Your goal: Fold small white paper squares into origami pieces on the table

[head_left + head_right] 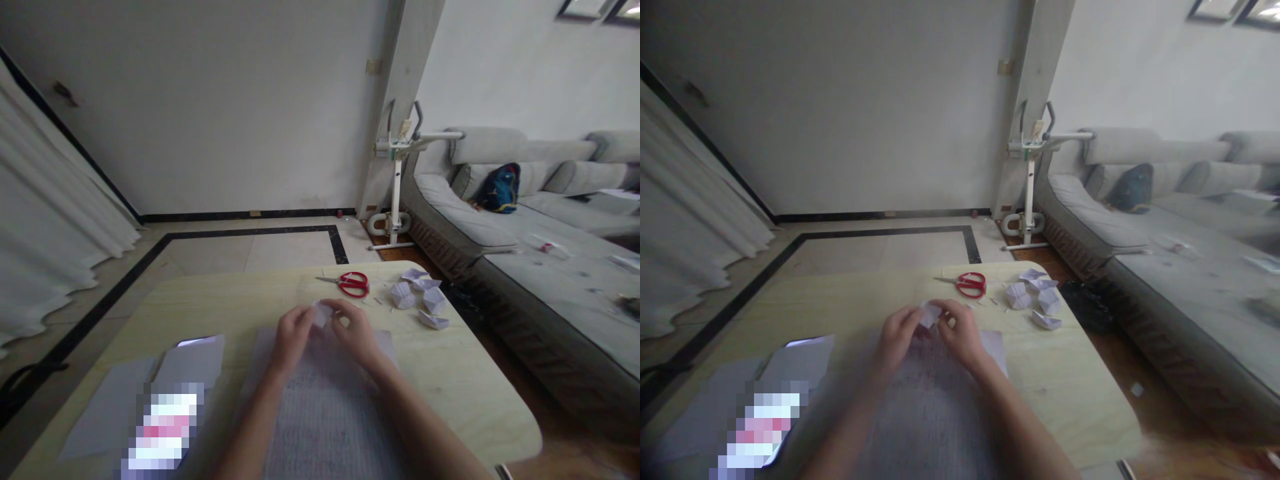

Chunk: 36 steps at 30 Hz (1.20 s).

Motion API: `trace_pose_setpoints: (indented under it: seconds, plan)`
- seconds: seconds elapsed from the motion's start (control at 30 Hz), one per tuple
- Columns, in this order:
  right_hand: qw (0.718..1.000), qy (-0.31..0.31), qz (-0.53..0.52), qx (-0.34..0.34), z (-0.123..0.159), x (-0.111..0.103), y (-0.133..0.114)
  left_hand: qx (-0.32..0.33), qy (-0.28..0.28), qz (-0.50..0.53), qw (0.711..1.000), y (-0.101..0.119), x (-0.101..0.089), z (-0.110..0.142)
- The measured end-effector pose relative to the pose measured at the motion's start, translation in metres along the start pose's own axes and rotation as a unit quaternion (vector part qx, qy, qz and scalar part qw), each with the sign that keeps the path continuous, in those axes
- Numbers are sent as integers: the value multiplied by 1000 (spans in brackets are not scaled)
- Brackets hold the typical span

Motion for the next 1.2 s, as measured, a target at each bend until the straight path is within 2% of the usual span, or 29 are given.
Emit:
trace_pose_setpoints:
  seconds: [0.13,0.33,0.53,0.73,0.83,1.0,1.2]
  plan:
    - [997,1,-65,44,-1,-2,2,13,-6,-18,1000,5,1,0]
    - [986,-38,-127,105,-3,-7,-4,30,-15,-28,999,5,2,2]
    - [989,-78,-91,88,-6,-6,-5,44,-73,-48,995,4,4,4]
    - [979,-71,-134,138,-9,-7,3,45,-49,-29,997,6,4,4]
    - [980,-70,-134,131,-9,-7,2,59,-38,-56,996,4,2,3]
    - [984,-67,-113,121,-8,-7,-3,124,-33,-105,986,2,0,2]
    - [981,-68,-136,122,-6,-7,-4,121,-51,-98,986,5,2,4]
Point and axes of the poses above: each hand's wrist, its own z-axis away from the middle knuckle, its own x-axis out of the palm, y = z × x, the point moved 2 cm from there along -z, towards the middle knuckle, and after that the axes turned 15 degrees about x, right-handed, at the moved point
